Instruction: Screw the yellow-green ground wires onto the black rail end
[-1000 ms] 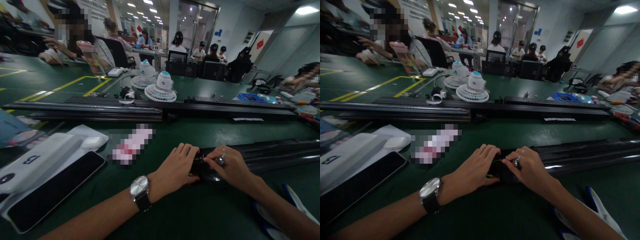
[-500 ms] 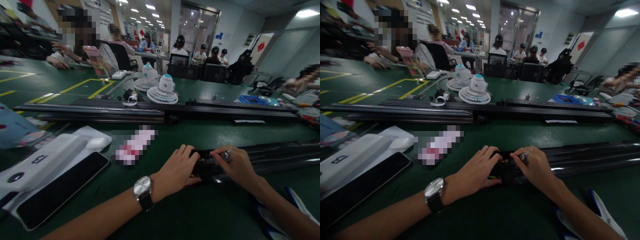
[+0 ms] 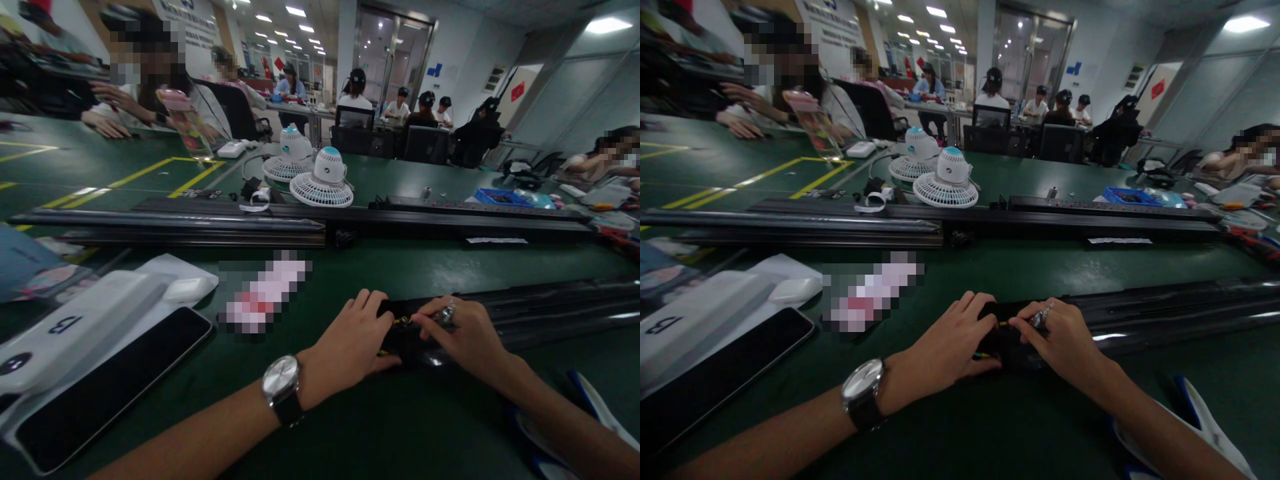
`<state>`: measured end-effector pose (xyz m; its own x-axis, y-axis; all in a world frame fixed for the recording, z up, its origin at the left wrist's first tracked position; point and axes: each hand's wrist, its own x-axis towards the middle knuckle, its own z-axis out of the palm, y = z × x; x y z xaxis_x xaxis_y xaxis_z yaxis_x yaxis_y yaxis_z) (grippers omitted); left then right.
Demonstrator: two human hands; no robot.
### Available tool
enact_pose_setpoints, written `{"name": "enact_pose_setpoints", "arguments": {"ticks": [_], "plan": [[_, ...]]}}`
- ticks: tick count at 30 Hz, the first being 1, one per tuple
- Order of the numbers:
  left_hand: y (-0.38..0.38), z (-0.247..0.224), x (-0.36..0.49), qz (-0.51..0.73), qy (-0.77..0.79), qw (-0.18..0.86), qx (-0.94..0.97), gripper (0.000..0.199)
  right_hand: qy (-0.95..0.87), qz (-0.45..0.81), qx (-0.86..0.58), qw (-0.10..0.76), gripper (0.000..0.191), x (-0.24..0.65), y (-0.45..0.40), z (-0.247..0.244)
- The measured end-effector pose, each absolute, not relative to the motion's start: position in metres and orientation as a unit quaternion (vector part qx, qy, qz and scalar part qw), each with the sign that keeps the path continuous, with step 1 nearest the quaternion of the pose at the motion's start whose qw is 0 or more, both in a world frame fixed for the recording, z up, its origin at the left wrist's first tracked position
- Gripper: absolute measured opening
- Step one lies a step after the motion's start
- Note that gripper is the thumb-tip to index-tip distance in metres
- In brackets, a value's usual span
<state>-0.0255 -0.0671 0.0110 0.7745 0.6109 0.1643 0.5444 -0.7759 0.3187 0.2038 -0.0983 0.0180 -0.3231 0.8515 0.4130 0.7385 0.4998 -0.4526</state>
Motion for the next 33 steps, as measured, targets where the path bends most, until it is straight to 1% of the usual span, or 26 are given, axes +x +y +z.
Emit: {"name": "enact_pose_setpoints", "arguments": {"ticks": [3, 8, 14, 18, 21, 26, 29, 31, 33], "plan": [[-0.067, 0.011, -0.025, 0.125, 0.309, 0.128, 0.934, 0.044, -0.806, 0.078, -0.498, 0.310, 0.022, 0.205, -0.097, 0.017], [-0.067, 0.012, -0.026, 0.123, 0.313, 0.132, 0.933, 0.042, -0.801, 0.032, -0.511, 0.311, 0.025, 0.210, -0.096, 0.020], [-0.066, 0.012, -0.026, 0.121, 0.312, 0.140, 0.932, 0.043, -0.804, 0.089, -0.497, 0.315, 0.023, 0.206, -0.099, 0.024], [-0.066, 0.009, -0.025, 0.133, 0.311, 0.128, 0.932, 0.045, -0.806, 0.054, -0.505, 0.304, 0.024, 0.208, -0.095, 0.021], [-0.065, 0.009, -0.024, 0.127, 0.311, 0.125, 0.934, 0.047, -0.792, 0.031, -0.525, 0.311, 0.023, 0.210, -0.095, 0.021], [-0.065, 0.013, -0.021, 0.113, 0.312, 0.130, 0.934, 0.045, -0.807, 0.074, -0.500, 0.305, 0.024, 0.207, -0.099, 0.022], [-0.063, 0.018, -0.024, 0.107, 0.310, 0.140, 0.934, 0.044, -0.807, 0.045, -0.511, 0.292, 0.023, 0.209, -0.097, 0.020], [-0.060, 0.026, -0.028, 0.099, 0.294, 0.156, 0.938, 0.040, -0.794, 0.023, -0.529, 0.301, 0.024, 0.211, -0.095, 0.021], [-0.054, 0.036, -0.034, 0.084, 0.269, 0.184, 0.942, 0.038, -0.787, 0.028, -0.530, 0.313, 0.025, 0.212, -0.095, 0.021]]}}
